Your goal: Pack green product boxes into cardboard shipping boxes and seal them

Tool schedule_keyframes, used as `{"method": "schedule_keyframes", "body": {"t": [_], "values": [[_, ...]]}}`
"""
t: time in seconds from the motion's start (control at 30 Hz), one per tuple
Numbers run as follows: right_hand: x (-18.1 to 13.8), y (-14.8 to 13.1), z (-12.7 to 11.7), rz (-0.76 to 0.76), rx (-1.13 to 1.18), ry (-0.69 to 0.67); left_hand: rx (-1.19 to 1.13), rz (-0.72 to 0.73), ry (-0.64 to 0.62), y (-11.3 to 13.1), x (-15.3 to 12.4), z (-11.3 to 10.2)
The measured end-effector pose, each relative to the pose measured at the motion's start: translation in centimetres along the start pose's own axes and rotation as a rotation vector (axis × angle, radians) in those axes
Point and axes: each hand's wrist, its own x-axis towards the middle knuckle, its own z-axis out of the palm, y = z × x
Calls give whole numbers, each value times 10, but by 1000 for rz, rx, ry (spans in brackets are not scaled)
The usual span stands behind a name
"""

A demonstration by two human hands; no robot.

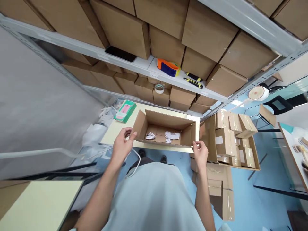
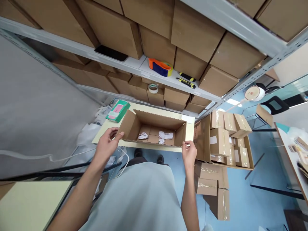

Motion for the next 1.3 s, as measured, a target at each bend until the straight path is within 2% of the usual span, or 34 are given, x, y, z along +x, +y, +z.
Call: {"method": "schedule_keyframes", "body": {"t": [0.17, 0.3, 0.4, 0.5, 0.57, 0.63, 0.67, 0.7, 0.77, 0.8, 0.87, 0.97, 1.2, 1.3], "values": [[10, -40, 33, -5, -28, 43, 12, 1, -4, -1, 45, -14], [16, -74, 61, -19, 6, 45, 6, -14, -18, -8, 88, -38], [18, -99, 73, -5, 12, 94, -11, -1, -84, -14, 114, -56], [14, -132, 74, 43, 87, 245, 20, 52, -99, -5, 121, -70], [9, -163, 73, 52, 313, 278, 35, 162, -63, 13, 115, -75], [1, -201, 76, 41, 659, 166, -20, 279, -114, 38, 102, -77], [-3, -220, 78, 37, 818, 78, -73, 306, -206, 51, 95, -77], [-7, -240, 82, 35, 937, 10, -137, 310, -349, 64, 88, -76], [-17, -275, 93, 27, 1063, -74, -281, 279, -640, 84, 78, -75], [-22, -290, 98, 23, 1089, -100, -343, 263, -742, 91, 74, -74], [-31, -315, 110, 20, 1096, -138, -435, 241, -866, 101, 72, -76], [-43, -340, 127, 38, 1091, -183, -495, 223, -898, 106, 78, -85], [-55, -372, 166, 85, 1289, -278, -541, 144, -768, 103, 92, -110], [-54, -382, 182, 69, 1296, -341, -578, 118, -745, 94, 97, -117]]}}
